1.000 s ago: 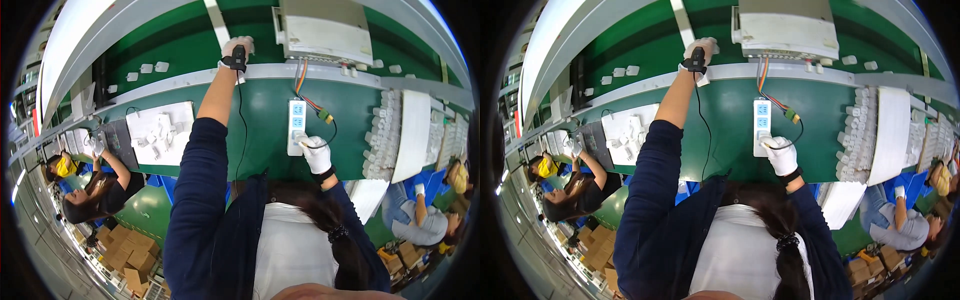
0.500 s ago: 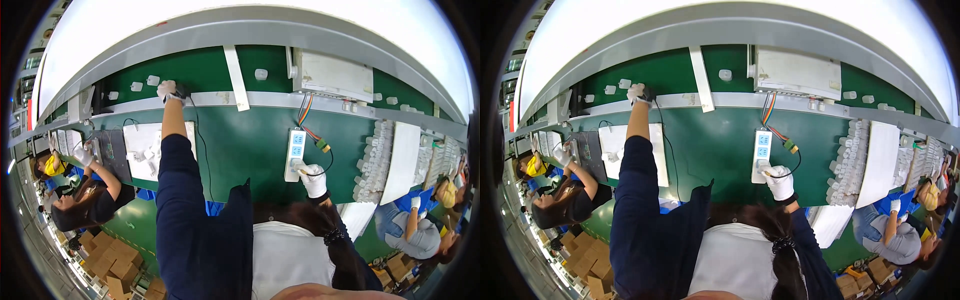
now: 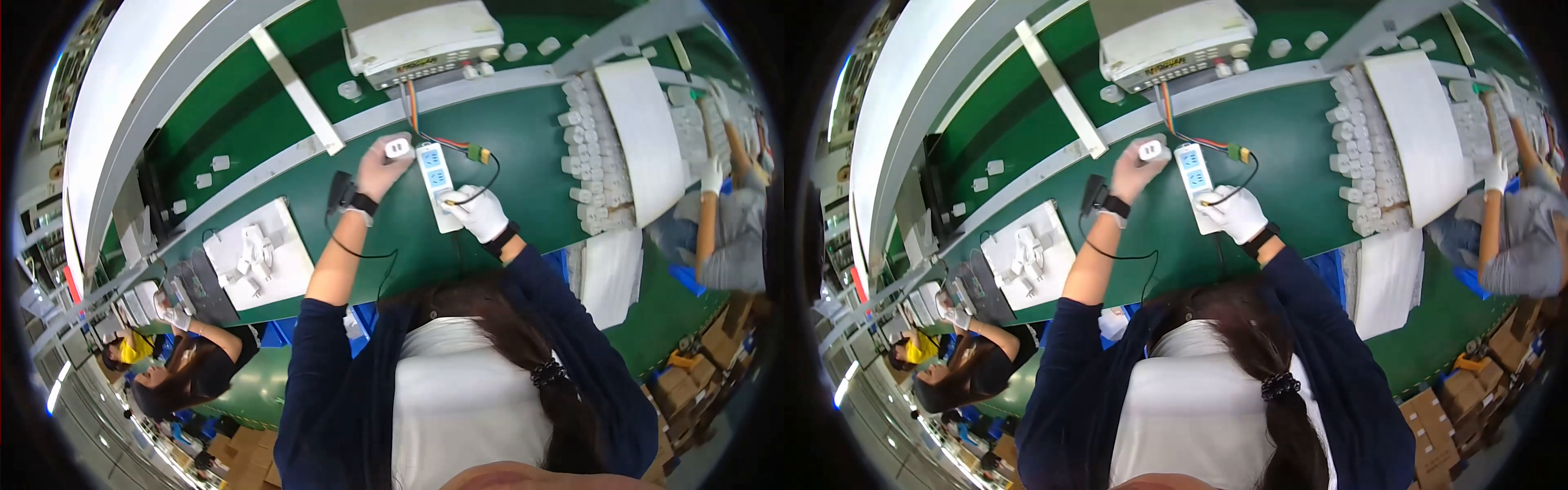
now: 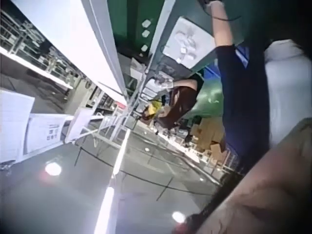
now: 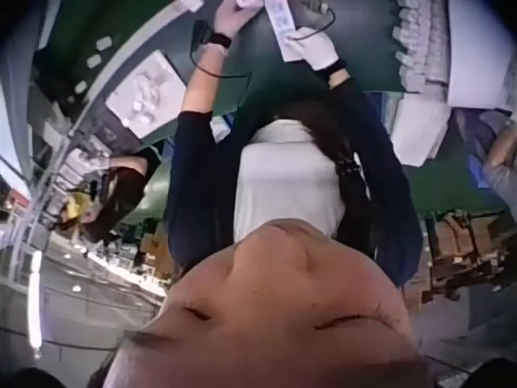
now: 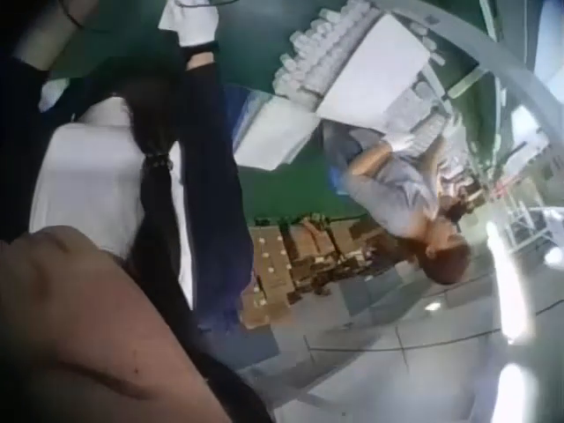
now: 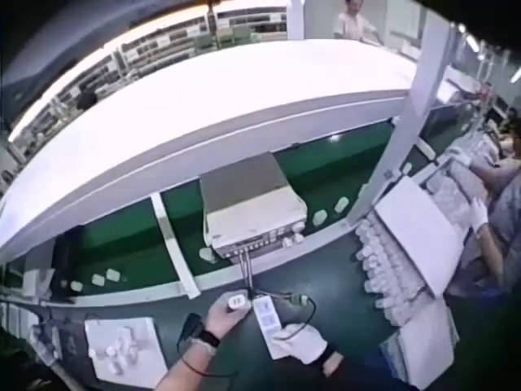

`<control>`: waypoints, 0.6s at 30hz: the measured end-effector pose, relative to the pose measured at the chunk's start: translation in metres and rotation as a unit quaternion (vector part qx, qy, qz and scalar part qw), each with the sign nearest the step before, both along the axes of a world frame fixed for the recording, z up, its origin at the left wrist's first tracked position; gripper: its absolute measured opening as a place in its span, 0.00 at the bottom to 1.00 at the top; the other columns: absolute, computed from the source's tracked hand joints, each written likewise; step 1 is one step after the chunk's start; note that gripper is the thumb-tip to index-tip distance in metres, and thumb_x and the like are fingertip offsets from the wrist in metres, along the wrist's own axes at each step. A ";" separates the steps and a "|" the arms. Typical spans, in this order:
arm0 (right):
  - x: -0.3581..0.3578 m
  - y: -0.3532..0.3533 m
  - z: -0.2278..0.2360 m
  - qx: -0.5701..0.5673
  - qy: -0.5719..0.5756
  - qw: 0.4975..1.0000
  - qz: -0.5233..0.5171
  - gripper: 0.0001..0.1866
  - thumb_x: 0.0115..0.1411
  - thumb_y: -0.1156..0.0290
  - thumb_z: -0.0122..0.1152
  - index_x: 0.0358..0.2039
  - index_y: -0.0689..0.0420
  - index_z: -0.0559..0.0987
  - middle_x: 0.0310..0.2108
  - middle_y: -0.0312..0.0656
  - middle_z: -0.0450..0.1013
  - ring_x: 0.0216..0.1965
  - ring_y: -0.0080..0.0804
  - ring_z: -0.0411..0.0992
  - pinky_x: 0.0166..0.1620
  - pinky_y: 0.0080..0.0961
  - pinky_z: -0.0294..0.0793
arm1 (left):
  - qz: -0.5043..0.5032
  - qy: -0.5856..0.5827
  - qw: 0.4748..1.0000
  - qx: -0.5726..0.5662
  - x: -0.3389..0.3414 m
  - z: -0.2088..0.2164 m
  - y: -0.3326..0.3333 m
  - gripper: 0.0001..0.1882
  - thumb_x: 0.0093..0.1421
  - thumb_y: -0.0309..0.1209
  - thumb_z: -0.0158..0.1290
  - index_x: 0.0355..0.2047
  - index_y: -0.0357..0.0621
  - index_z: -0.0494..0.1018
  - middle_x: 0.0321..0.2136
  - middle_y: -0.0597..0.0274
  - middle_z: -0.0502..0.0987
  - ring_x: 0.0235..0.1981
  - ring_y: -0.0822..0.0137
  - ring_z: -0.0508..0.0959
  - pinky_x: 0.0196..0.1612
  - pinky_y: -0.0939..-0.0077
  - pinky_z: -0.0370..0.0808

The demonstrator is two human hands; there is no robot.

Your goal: The person tests power adapters by picking each one from a conveyor belt, plugging it into a power strip, and touching a probe to it before returning it to the belt.

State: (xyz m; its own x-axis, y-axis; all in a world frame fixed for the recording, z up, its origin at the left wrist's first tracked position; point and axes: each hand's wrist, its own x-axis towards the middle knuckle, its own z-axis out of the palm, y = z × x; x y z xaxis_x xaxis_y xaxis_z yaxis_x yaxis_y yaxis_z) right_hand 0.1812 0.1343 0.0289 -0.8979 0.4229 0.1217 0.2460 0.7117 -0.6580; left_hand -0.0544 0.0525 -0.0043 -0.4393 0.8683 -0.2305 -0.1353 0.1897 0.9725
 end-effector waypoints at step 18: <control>0.008 -0.006 -0.022 -0.070 0.026 0.997 -0.033 0.09 0.59 0.59 0.55 0.35 0.44 0.81 0.26 0.39 0.72 0.27 0.39 0.72 0.31 0.35 0.72 | -0.155 0.546 0.814 -0.127 0.055 0.018 0.030 0.22 0.48 0.33 0.62 0.46 0.47 0.73 0.39 0.53 0.76 0.39 0.53 0.78 0.44 0.58 0.75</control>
State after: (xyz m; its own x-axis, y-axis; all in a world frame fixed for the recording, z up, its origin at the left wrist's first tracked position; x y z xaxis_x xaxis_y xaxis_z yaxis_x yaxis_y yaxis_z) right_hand 0.1889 0.1280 0.0070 -0.8618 0.4967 0.1030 0.2521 0.5957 -0.7626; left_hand 0.0008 0.0825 0.0132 -0.2724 0.9614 -0.0391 0.8749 0.2644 0.4058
